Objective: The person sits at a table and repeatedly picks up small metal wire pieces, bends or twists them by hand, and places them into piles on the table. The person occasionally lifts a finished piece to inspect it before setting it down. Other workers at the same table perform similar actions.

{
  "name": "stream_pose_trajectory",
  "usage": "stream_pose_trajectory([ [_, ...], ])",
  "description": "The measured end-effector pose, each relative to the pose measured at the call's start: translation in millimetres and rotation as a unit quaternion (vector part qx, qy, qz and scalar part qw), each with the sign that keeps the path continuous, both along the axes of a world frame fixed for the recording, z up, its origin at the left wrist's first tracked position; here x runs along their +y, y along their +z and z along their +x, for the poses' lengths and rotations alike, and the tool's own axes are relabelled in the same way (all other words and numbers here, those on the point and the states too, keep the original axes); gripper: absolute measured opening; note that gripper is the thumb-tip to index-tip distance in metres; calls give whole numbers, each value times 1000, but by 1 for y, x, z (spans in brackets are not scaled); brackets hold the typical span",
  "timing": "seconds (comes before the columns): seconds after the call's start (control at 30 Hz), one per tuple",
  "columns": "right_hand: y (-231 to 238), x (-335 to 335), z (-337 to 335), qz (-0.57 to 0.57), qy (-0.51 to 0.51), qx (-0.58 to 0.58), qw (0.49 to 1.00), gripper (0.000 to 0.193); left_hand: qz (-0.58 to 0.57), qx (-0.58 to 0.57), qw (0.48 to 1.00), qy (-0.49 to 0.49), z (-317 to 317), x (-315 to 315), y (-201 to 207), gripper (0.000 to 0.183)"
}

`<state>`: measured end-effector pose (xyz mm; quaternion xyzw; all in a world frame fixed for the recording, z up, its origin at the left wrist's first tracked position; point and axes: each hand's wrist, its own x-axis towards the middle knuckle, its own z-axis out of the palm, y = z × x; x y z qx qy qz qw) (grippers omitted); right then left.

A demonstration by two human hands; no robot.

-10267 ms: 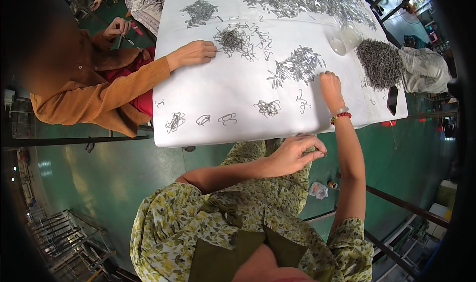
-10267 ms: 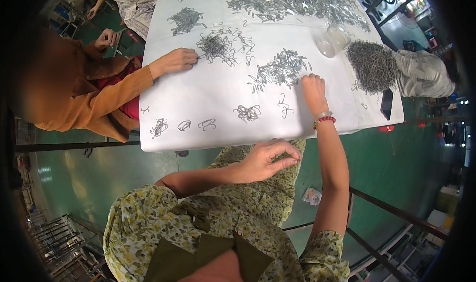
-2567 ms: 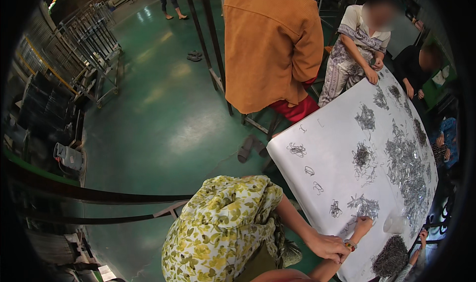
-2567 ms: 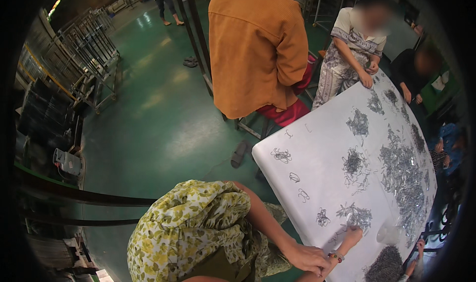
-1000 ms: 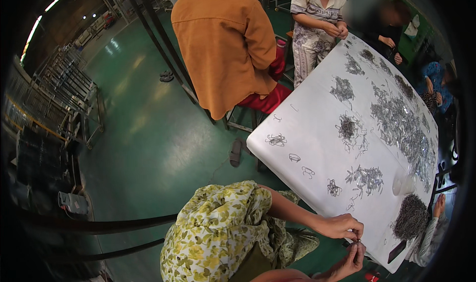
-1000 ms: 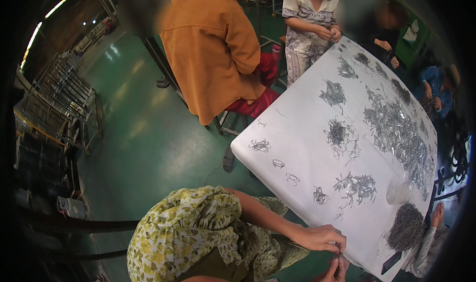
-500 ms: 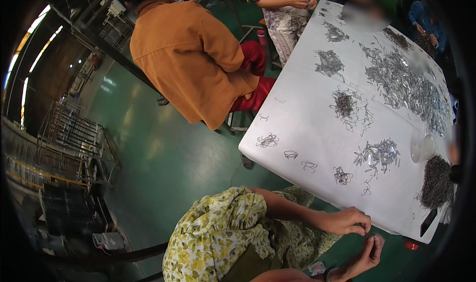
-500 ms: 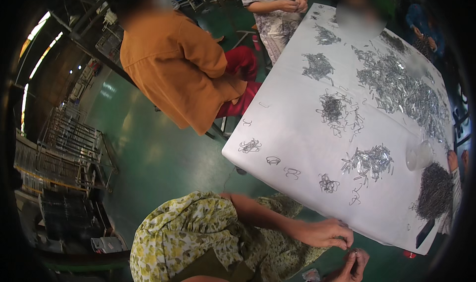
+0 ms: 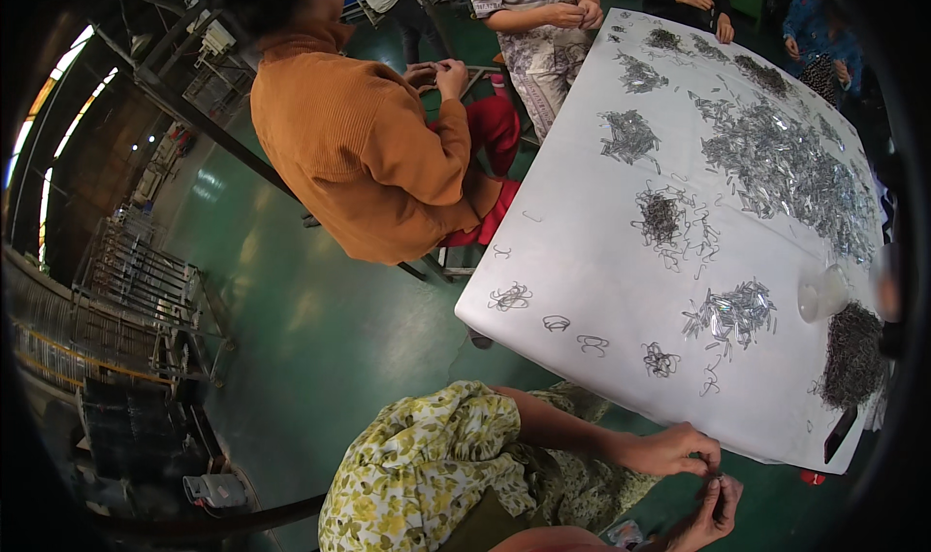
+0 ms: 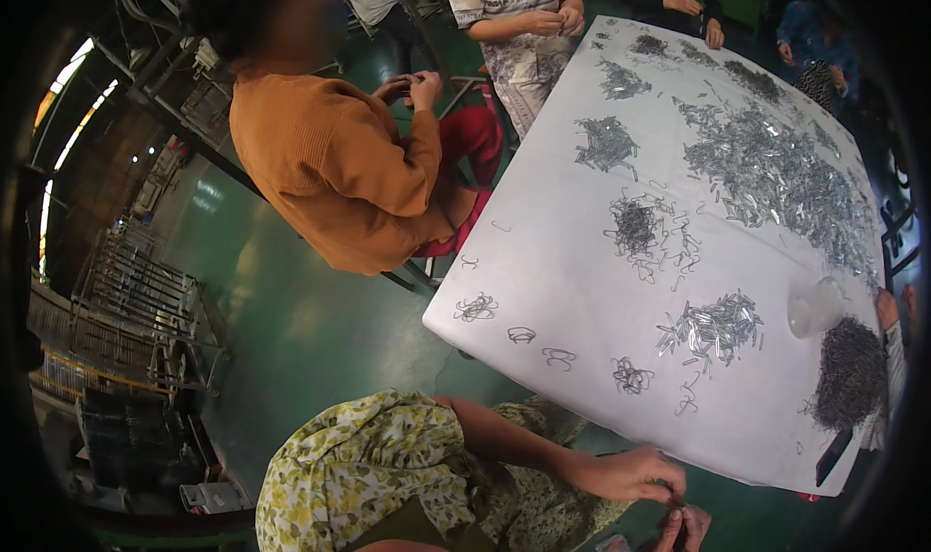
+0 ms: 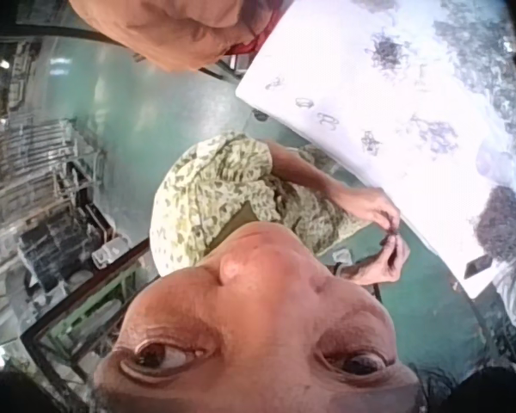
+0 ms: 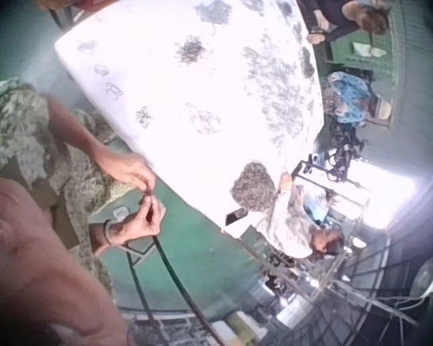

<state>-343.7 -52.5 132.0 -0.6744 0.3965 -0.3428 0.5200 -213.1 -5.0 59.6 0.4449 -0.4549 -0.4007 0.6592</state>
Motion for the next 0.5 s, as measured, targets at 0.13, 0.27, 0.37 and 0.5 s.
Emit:
stream_pose_trajectory([
  [0.13,-3,2,-7,-29,16,-11,999,3,-10,7,1000,8,-6,3,-2,10],
  [0.27,-4,4,-18,-46,23,-53,997,4,-23,-61,997,-36,-10,6,-4,12],
  [0.37,-5,6,-23,-51,19,-86,995,5,-25,-60,997,-39,-18,10,1,13],
  [0.5,-31,-5,-47,-41,-35,-52,997,17,-18,-95,995,-32,-15,15,6,17],
])
